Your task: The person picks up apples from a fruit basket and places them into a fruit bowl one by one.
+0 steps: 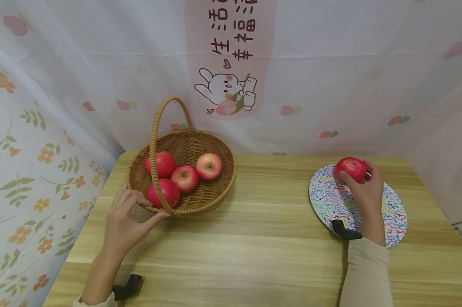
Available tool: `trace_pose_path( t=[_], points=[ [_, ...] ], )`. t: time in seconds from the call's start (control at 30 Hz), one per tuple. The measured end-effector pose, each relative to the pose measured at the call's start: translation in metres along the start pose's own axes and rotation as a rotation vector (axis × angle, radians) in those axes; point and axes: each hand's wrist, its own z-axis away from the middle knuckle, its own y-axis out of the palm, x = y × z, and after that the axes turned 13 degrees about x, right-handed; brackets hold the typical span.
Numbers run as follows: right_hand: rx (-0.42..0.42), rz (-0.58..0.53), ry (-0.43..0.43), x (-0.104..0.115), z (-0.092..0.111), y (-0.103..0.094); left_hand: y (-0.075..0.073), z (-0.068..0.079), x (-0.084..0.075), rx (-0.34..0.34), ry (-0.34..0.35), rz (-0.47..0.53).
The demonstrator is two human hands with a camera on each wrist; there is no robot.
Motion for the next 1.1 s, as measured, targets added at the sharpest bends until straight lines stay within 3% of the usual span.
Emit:
trace_pose_path(
  t=[0.4,0.7,1.0,1.1],
  points=[
    [0.009,0.022,-0.06,0.0002,-0.0008,0.0023,0.0001,0.002,0.0001,-0.01,0.009,0.0],
    [0.034,-0.004,-0.009,-0.0017,0.0025,-0.0022,0.0004,-0.0043,0.0001,-0.022,0.05,-0.012],
    [0.054,0.003,-0.026,-0.0022,0.0001,-0.0007,-0.0023,-0.0029,-0.0001,0.022,-0.003,-0.024],
    [0.053,0.008,-0.035,-0.0012,-0.0009,-0.0026,-0.0015,-0.0012,-0.0012,0.007,0.017,-0.023]
  ],
)
